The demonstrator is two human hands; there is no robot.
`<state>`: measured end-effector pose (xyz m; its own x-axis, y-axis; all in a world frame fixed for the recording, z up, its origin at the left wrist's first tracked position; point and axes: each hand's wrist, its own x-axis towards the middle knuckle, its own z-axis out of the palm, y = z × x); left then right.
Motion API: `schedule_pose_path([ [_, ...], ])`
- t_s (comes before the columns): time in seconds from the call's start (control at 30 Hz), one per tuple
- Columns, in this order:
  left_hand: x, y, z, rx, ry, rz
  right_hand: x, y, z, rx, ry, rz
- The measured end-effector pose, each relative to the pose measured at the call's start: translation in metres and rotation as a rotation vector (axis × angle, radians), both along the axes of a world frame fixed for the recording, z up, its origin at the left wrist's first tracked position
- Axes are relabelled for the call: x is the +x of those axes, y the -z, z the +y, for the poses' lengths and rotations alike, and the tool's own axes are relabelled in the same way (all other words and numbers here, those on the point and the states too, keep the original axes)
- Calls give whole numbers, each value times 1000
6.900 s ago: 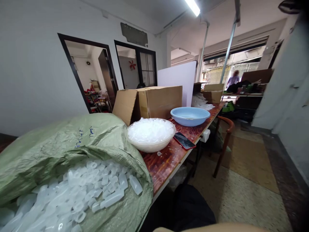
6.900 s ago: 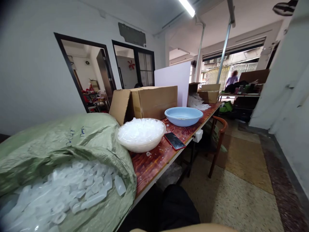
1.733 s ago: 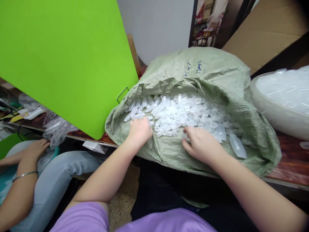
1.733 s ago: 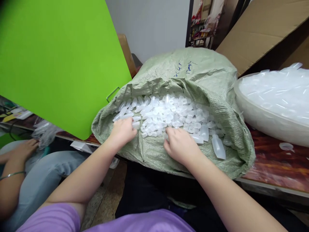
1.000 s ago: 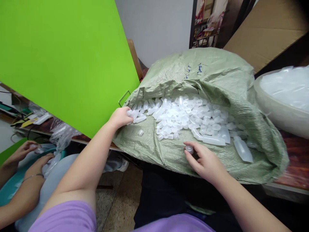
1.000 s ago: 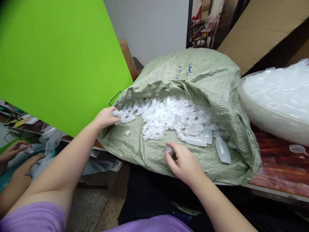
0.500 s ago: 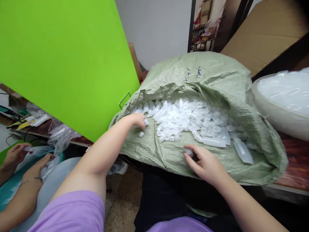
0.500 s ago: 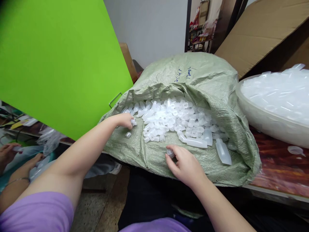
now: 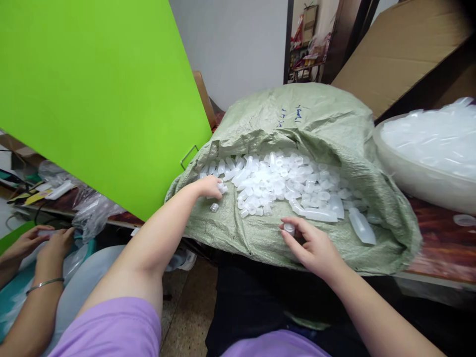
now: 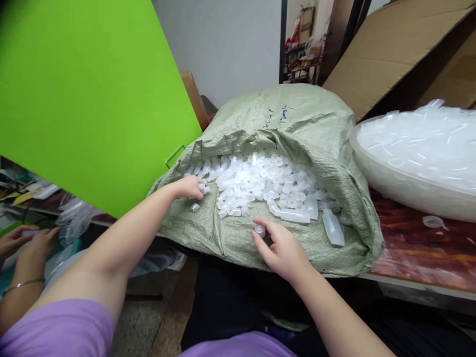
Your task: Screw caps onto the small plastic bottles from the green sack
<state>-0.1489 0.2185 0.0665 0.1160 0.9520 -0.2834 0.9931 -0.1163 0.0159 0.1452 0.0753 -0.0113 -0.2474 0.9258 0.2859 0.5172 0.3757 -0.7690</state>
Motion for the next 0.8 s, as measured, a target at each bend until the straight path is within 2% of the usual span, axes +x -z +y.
schedule_pose_path([
  [0.13,-4,6,-13,165,-14,-114,6,-4,-7,36,34,81],
  [0.23,-3,3,-27,266,-53,-228,9,-10,-14,38,48,123],
  [0.3,6,-2,-43,328,-120,-515,9,-15,-18,50,23,132],
  [0.37,26,-6,-66,337,-178,-992,8,-22,-23,130,10,148],
  [0.43,53,-6,-95,260,-188,-1429,7,-29,-28,247,19,181],
  [0.47,68,-4,-111,169,-211,-1607,6,-33,-31,305,20,202],
  [0.57,109,10,-154,-130,-363,-2010,5,-40,-38,448,-8,233],
  [0.67,136,27,-183,-301,-467,-2196,12,-37,-45,535,-50,137],
  [0.8,150,44,-204,-294,-445,-2168,37,-19,-58,658,-158,-130],
])
